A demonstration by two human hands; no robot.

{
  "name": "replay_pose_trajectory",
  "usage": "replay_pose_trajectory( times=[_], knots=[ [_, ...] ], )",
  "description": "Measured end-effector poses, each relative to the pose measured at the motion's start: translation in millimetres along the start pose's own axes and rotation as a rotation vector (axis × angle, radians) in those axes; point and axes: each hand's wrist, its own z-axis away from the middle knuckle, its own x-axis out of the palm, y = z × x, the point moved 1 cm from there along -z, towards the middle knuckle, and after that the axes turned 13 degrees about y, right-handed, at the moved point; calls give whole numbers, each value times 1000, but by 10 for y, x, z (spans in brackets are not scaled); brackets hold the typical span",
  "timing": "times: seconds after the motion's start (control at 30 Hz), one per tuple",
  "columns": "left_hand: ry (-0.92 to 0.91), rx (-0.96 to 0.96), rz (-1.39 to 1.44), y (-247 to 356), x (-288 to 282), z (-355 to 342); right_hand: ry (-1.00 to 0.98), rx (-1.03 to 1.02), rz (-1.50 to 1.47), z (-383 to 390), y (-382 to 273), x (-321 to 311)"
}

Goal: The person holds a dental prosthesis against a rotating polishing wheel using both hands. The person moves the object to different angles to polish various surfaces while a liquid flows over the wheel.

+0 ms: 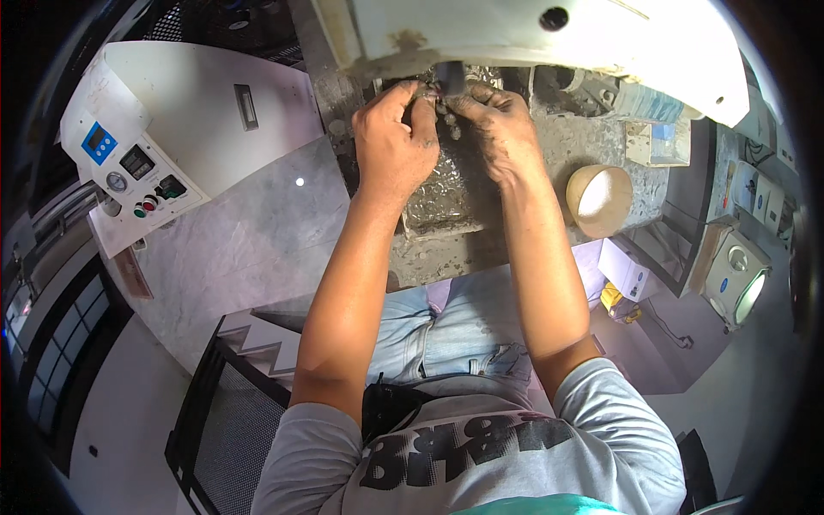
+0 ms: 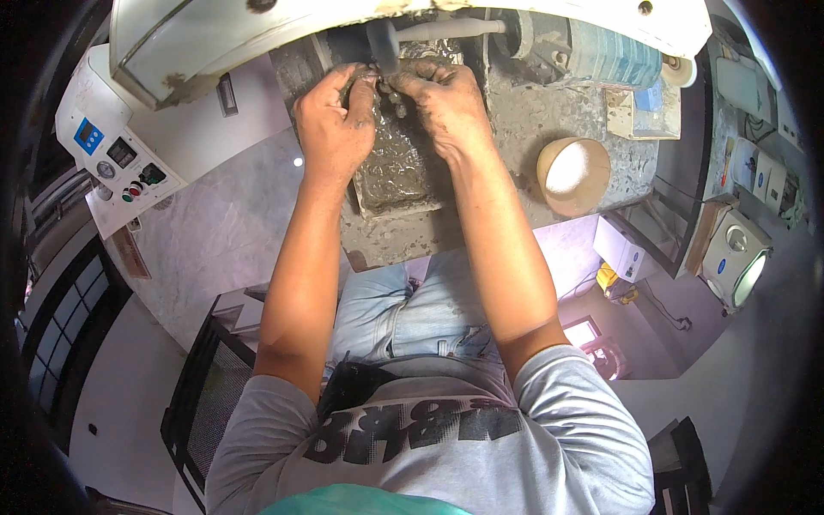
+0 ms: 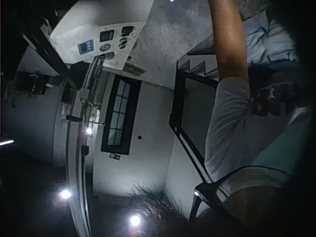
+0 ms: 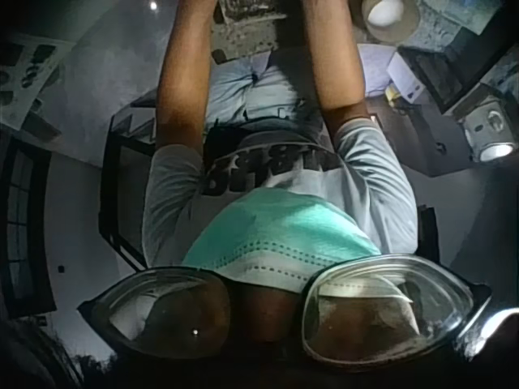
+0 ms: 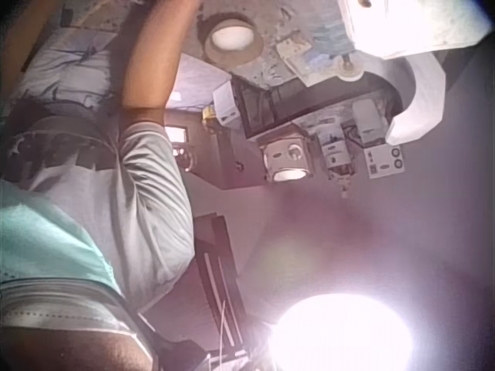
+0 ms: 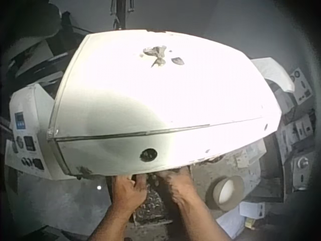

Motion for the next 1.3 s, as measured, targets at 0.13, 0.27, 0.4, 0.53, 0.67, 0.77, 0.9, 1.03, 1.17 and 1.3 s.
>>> replay_pose_trajectory(
  times=[0.13, 0.27, 0.4, 0.53, 0.67, 0.77, 0.9, 1.03, 1.17, 1.3],
  knots=[
    [-10, -115, 163, -8, -10, 85, -3, -12, 63, 79, -45, -29],
    [-39, -321, 335, 99, -25, 102, -25, -37, 83, 113, -87, -78],
    [-51, -280, 289, 19, -9, 27, 10, -16, 81, 71, -85, -34],
    [-77, -301, 279, 122, 21, -9, 39, 30, 23, 26, -48, -99],
    [-67, -362, 312, 71, -3, 20, 82, -59, 130, 62, -83, -36],
    [-53, -389, 376, 80, -14, 57, 69, -77, 242, 119, -150, -28],
    [-55, -423, 401, 86, -26, 93, 54, -66, 216, 140, -168, -32],
    [-1, -335, 413, 63, 8, 110, 54, -97, 219, 120, -142, -38],
    [-29, -372, 401, 72, -7, 111, 37, -92, 226, 134, -165, -36],
    [-30, -360, 400, 96, -23, 77, 48, -76, 214, 132, -161, -33]
  ],
)
